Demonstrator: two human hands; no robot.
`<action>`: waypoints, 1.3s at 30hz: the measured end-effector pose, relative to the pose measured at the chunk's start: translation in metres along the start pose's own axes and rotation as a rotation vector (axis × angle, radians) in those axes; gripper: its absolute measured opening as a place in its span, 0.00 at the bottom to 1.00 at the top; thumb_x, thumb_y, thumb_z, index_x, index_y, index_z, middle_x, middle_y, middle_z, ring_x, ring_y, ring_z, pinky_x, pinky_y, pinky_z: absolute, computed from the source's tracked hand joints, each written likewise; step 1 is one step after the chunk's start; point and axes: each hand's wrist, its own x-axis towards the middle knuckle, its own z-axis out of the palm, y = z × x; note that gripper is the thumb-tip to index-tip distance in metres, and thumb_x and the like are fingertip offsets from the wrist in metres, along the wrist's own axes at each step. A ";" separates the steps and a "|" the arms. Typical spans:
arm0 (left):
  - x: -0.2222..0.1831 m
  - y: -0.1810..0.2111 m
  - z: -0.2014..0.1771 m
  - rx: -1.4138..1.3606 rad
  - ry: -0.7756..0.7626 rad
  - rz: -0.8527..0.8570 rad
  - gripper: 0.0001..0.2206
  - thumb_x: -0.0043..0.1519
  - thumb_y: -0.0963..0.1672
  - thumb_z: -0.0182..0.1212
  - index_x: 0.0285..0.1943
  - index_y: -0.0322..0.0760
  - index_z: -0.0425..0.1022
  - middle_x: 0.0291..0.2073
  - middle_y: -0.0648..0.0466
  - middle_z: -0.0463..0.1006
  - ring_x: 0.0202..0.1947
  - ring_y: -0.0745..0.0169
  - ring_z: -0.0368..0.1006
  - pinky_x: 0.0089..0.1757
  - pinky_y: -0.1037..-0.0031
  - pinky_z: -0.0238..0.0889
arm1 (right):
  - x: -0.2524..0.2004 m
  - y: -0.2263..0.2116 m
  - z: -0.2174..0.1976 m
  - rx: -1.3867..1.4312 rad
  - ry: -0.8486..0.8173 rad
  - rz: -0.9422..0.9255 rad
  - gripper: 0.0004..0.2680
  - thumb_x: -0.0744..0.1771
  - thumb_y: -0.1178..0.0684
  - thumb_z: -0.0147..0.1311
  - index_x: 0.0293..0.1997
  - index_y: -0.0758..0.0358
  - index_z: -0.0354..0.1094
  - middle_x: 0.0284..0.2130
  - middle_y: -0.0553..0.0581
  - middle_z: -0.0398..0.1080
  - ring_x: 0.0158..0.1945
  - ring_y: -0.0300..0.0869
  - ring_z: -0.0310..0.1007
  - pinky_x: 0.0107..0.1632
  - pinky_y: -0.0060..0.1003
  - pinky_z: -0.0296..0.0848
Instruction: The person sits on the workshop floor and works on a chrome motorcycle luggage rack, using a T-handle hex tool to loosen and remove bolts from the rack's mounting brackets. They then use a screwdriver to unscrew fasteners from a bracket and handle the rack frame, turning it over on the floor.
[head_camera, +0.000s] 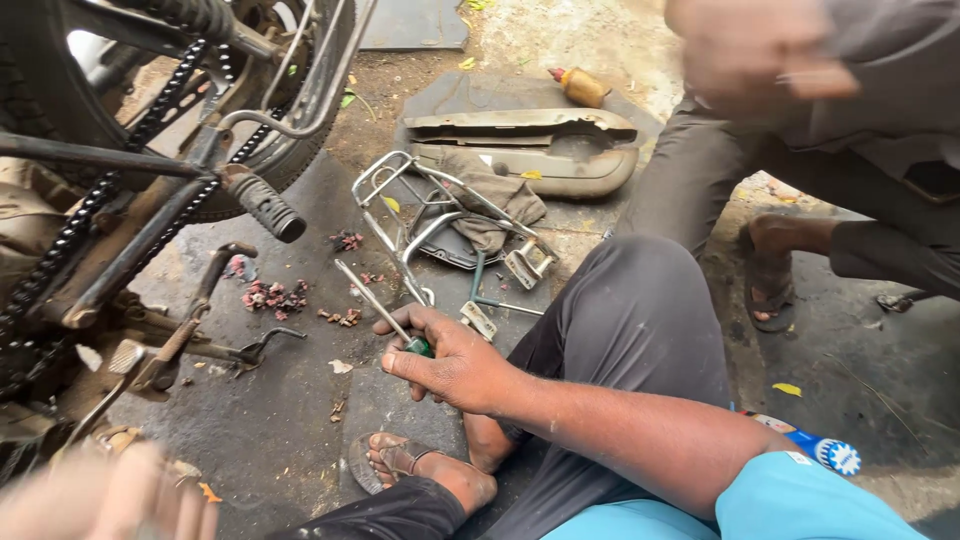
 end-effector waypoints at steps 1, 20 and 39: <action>0.002 -0.014 0.016 0.008 0.011 0.001 0.13 0.64 0.41 0.52 0.54 0.26 0.75 0.33 0.47 0.78 0.33 0.56 0.78 0.37 0.67 0.78 | 0.000 0.002 0.000 0.002 -0.003 0.019 0.19 0.68 0.47 0.56 0.64 0.66 0.62 0.40 0.52 0.64 0.29 0.31 0.69 0.31 0.26 0.71; 0.047 -0.119 0.054 -0.490 0.316 -0.197 0.15 0.71 0.48 0.51 0.51 0.30 0.75 0.35 0.49 0.78 0.33 0.54 0.77 0.32 0.70 0.72 | -0.010 -0.010 0.008 -0.048 -0.214 0.038 0.17 0.65 0.62 0.55 0.63 0.67 0.69 0.39 0.62 0.78 0.39 0.40 0.75 0.43 0.34 0.75; 0.053 -0.130 0.062 -0.515 0.338 -0.316 0.11 0.68 0.45 0.55 0.50 0.32 0.76 0.36 0.51 0.79 0.35 0.54 0.78 0.33 0.66 0.73 | -0.034 -0.003 0.028 -0.669 -0.249 -0.290 0.18 0.64 0.52 0.54 0.61 0.59 0.70 0.50 0.63 0.76 0.54 0.56 0.76 0.55 0.48 0.73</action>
